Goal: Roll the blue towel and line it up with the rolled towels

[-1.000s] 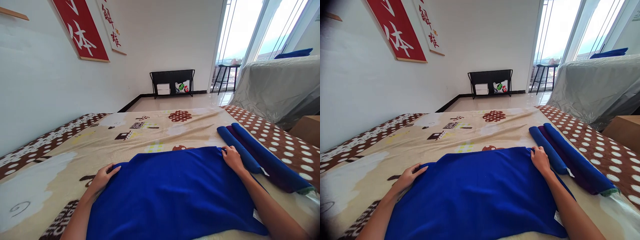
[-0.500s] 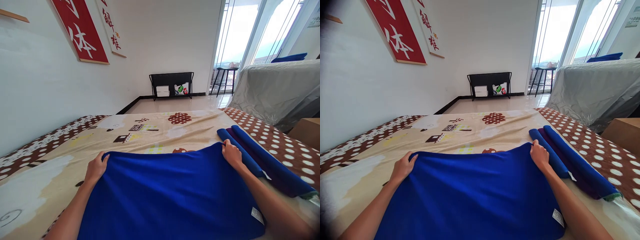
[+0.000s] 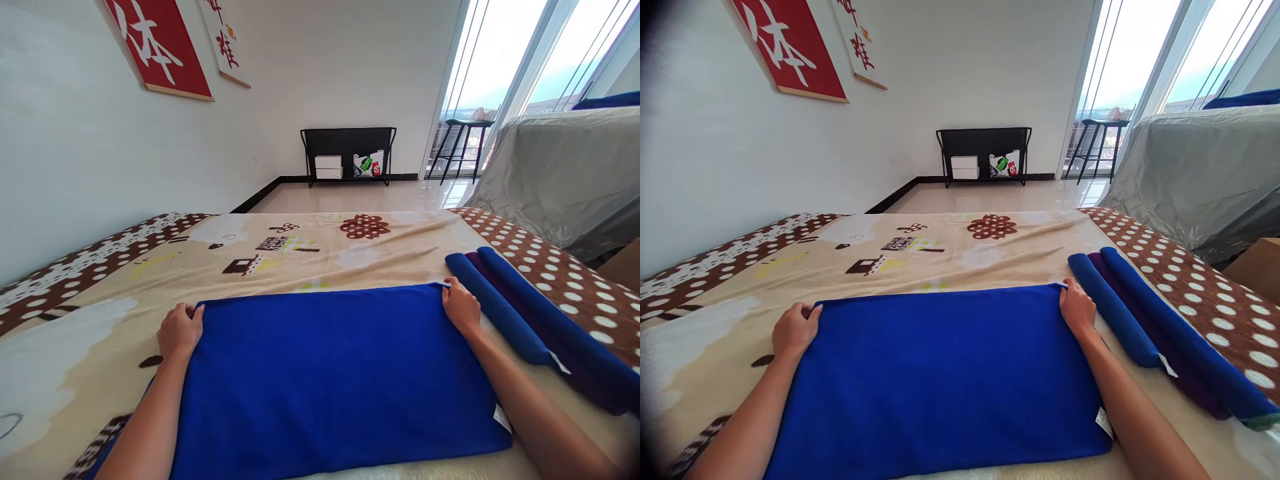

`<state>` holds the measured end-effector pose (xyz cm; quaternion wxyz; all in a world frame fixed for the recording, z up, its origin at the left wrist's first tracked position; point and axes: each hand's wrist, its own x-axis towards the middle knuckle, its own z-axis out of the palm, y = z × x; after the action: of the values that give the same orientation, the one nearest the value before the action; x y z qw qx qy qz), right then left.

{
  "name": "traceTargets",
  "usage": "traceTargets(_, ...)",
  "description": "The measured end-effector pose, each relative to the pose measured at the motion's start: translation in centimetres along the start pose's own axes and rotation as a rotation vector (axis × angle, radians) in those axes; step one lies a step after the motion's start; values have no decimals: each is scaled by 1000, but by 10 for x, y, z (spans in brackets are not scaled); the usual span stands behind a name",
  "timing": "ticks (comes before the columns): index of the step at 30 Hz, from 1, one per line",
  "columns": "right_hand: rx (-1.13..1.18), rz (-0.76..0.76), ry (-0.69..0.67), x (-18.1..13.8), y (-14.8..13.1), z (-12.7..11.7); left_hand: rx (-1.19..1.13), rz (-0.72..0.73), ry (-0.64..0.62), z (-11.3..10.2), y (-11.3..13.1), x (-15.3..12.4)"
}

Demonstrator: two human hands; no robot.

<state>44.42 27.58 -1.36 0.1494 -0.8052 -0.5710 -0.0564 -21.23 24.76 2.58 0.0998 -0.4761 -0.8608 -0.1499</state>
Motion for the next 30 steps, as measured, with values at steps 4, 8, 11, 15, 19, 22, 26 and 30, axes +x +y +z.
traceTargets(4,-30,-85,9,-5,-4,-8,-2,24,109,-16,13,-13)
traceTargets(8,-59,-223,-52,-7,-17,-26,-46,360,14,-23,51,-46)
traceTargets(11,-57,-278,-111,-8,-46,-40,-46,564,-136,-20,93,-75)
traceTargets(15,26,-393,-177,-28,-127,-46,-57,698,-174,-13,167,-111)
traceTargets(19,202,-587,-219,-73,-209,-29,-119,834,-210,-2,230,-143)
traceTargets(22,309,-661,-212,-93,-228,-12,-136,832,-238,8,242,-157)
traceTargets(26,369,-704,-230,-79,-198,0,-140,808,-281,13,217,-149)
traceTargets(30,357,-712,-252,-42,-126,1,-117,698,-300,12,155,-111)
